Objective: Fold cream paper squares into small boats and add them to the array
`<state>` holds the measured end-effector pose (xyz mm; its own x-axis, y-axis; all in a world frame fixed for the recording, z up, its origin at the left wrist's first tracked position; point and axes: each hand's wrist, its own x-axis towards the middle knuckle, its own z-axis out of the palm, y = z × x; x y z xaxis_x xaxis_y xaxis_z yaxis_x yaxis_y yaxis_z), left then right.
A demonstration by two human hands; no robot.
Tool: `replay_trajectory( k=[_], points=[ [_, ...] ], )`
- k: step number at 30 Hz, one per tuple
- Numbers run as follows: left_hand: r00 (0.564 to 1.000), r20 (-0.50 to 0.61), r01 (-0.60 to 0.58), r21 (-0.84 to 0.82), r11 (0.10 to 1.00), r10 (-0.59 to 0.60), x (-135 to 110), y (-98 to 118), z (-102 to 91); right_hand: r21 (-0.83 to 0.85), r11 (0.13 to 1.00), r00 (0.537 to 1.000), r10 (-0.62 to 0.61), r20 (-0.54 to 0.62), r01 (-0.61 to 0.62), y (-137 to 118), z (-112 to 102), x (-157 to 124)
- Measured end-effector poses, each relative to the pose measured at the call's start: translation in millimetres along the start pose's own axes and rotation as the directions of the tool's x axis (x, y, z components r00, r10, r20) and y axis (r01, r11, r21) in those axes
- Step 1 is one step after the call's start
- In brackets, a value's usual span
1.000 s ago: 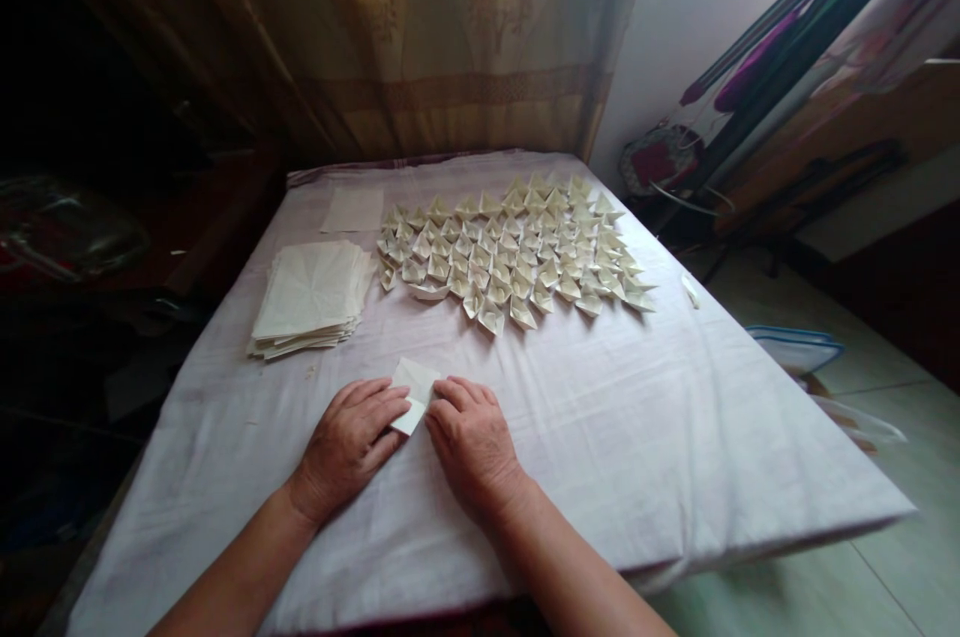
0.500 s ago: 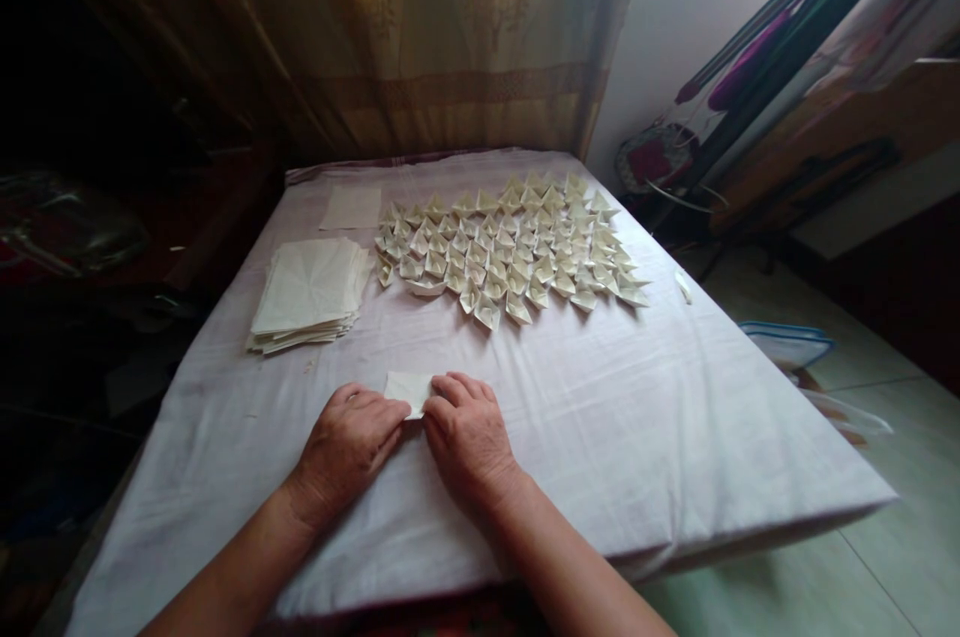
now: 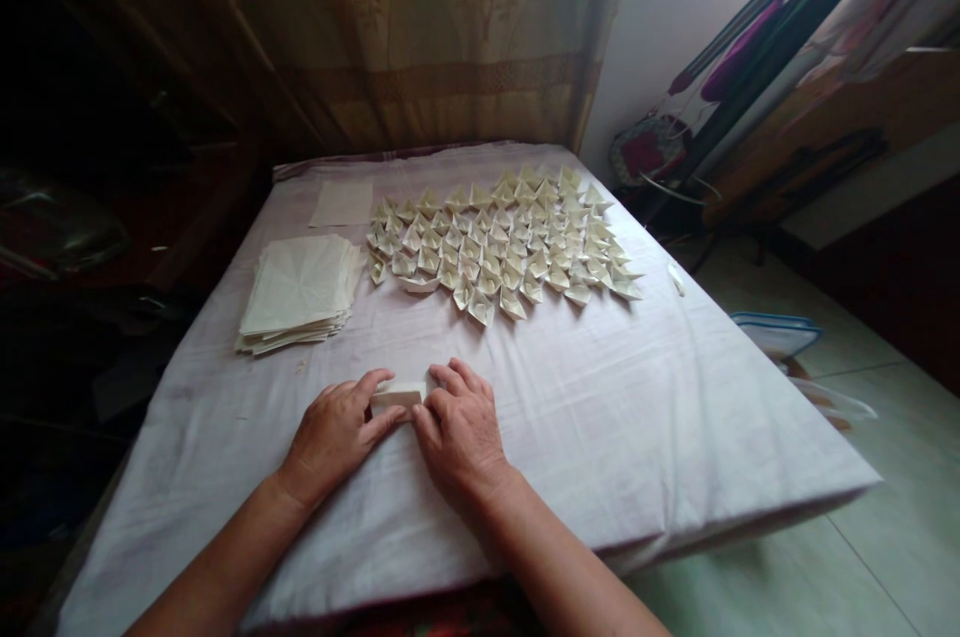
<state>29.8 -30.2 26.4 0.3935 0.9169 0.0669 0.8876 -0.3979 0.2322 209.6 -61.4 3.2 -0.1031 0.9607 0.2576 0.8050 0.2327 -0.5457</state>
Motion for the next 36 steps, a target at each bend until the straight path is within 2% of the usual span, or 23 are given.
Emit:
replay_trajectory(
  k=[7,17,24,33,36],
  points=[
    [0.999,-0.01,0.034,0.096,0.995,-0.033,2,4,6.0,-0.035,0.998,0.997,0.059,-0.042,-0.061,-1,7,-2],
    [0.997,-0.073,0.006,0.126,0.992,0.003,2,6,11.6,-0.021,0.999,0.991,0.03,-0.134,-0.033,3,13,-5],
    [0.993,-0.114,-0.002,0.099,0.995,0.014,-1,5,15.7,-0.081,0.997,0.998,0.008,-0.058,-0.013,1,8,-3],
    [0.99,-0.13,-0.031,0.153,0.988,0.051,-5,2,14.6,-0.124,0.992,0.999,0.012,-0.05,-0.018,-1,8,-1],
    [0.975,-0.184,-0.111,0.091,0.99,0.126,-11,-3,15.2,-0.127,0.992,0.998,0.01,-0.059,-0.018,-2,8,-1]
  ],
)
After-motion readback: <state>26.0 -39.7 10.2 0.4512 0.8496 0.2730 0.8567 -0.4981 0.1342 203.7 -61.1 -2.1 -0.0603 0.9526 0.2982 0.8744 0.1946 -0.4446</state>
